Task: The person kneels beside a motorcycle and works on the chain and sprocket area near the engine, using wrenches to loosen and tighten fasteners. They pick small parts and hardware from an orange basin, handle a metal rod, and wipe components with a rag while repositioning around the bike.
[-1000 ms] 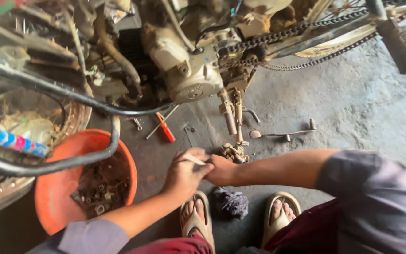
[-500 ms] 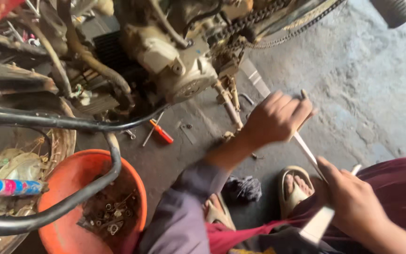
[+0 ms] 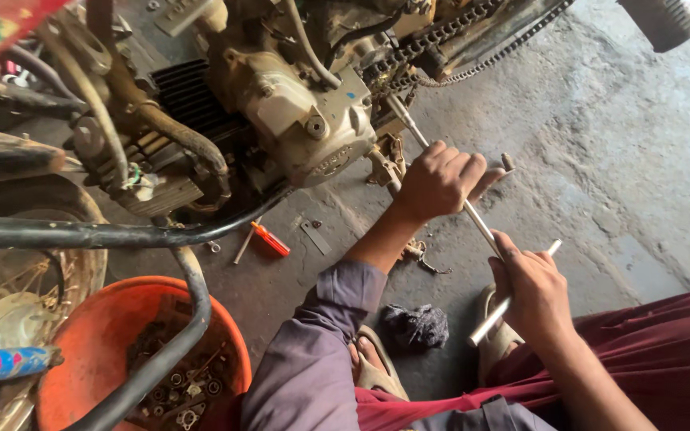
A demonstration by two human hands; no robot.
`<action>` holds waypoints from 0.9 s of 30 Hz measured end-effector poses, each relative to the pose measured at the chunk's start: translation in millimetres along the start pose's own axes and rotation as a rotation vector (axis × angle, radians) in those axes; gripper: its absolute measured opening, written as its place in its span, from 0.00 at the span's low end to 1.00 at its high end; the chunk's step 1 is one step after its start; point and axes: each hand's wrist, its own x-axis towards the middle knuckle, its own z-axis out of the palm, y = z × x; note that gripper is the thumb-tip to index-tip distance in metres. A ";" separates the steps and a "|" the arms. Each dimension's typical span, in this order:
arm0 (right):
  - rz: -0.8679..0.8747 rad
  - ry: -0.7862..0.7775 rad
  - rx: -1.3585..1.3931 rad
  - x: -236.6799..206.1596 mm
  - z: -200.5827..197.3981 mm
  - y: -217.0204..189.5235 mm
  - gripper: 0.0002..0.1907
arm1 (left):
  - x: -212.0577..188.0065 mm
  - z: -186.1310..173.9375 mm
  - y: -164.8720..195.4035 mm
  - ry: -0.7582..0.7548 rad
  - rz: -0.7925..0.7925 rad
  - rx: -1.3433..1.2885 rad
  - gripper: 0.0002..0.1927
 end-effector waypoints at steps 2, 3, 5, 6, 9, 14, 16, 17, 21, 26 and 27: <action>-0.009 0.005 -0.013 1.3 10.1 4.9 0.22 | -2.8 3.0 -4.8 -0.018 -0.009 0.011 0.17; -0.024 0.032 -0.016 2.0 15.2 6.5 0.22 | -3.2 4.1 -7.3 -0.026 -0.014 0.018 0.17; -0.061 0.087 -0.016 3.6 25.3 8.1 0.22 | -4.1 3.8 -9.2 -0.048 -0.007 0.038 0.17; -0.086 0.103 -0.090 3.3 28.3 8.2 0.22 | -3.9 3.1 -9.9 -0.059 0.002 0.052 0.16; -0.137 0.136 -0.303 0.8 33.4 5.7 0.23 | -1.5 -1.4 -7.2 -0.029 -0.012 0.029 0.13; -0.133 0.163 -0.412 0.0 25.1 -0.2 0.23 | 5.9 -6.7 4.9 0.035 -0.032 0.012 0.12; -0.122 0.145 -0.340 3.1 15.1 -0.3 0.23 | 8.3 -5.8 9.0 0.021 -0.038 -0.001 0.14; -0.119 0.136 -0.304 5.1 9.7 0.3 0.22 | 9.4 -4.7 9.4 -0.003 -0.044 -0.007 0.16; -0.052 0.063 -0.211 8.7 -9.3 6.2 0.20 | 9.7 1.4 5.5 0.005 -0.090 -0.034 0.19; -0.164 0.157 -0.463 7.8 2.4 12.1 0.20 | 3.4 12.1 14.5 0.025 0.011 -0.031 0.14; -0.144 0.173 -0.441 7.3 6.6 12.1 0.19 | 1.7 15.1 19.6 0.032 0.061 -0.054 0.15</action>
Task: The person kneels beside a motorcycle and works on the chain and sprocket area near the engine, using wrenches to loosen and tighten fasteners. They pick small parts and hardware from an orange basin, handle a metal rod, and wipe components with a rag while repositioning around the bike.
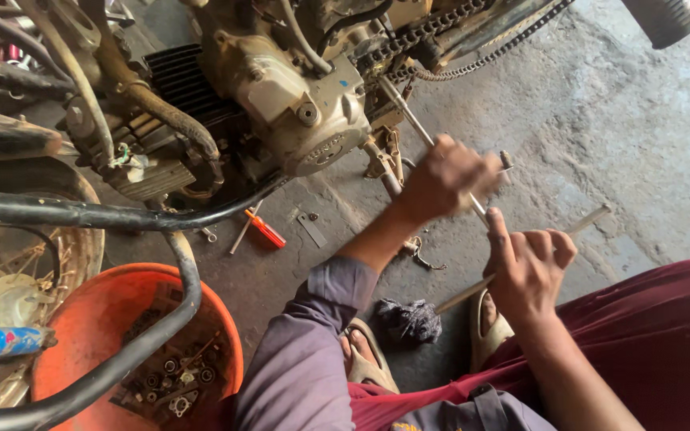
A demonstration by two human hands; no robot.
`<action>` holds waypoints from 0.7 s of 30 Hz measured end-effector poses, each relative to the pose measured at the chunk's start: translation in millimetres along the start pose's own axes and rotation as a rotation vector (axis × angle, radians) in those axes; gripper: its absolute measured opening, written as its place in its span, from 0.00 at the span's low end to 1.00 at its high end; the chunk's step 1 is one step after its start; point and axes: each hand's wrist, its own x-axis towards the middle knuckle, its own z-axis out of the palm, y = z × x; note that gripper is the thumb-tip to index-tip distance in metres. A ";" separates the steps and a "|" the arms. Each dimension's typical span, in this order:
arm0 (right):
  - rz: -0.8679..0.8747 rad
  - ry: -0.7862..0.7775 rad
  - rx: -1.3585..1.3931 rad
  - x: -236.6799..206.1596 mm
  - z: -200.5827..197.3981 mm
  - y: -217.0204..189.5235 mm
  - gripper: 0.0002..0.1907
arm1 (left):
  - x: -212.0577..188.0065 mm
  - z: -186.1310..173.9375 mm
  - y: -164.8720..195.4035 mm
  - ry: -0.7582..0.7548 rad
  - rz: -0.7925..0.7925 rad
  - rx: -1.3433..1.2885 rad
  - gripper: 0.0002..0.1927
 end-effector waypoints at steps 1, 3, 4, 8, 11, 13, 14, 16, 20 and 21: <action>0.028 0.011 0.019 -1.3 2.4 -2.4 0.18 | -2.9 3.4 12.3 -0.036 0.056 0.009 0.12; 0.084 0.075 0.081 -2.3 4.3 -5.6 0.15 | -7.3 10.6 33.2 -0.101 0.171 0.029 0.09; 0.110 0.119 0.127 -3.1 3.3 -6.8 0.14 | -8.5 14.3 36.2 -0.105 0.176 0.039 0.10; 0.153 0.291 0.089 -15.3 -7.3 -8.2 0.13 | -9.3 23.0 35.9 -0.120 0.147 0.046 0.11; 0.373 0.190 0.567 -36.7 -10.3 -2.3 0.16 | -6.8 21.6 30.8 -0.142 0.124 0.030 0.11; 0.823 0.149 0.903 -54.6 -7.5 6.5 0.16 | -5.8 18.0 30.8 -0.147 0.103 0.022 0.11; 1.046 0.128 1.073 -61.1 -2.7 11.1 0.16 | -5.6 15.7 29.8 -0.143 0.098 0.022 0.10; 1.492 0.051 1.418 -73.6 4.6 19.3 0.20 | -7.0 10.9 28.6 -0.137 0.075 0.023 0.10; 1.397 -0.059 1.386 -86.7 7.7 24.2 0.22 | -11.7 3.9 22.0 -0.128 0.041 0.049 0.11; 1.271 -0.044 1.271 -87.2 6.7 21.4 0.18 | -12.7 2.7 20.0 -0.128 0.037 0.062 0.11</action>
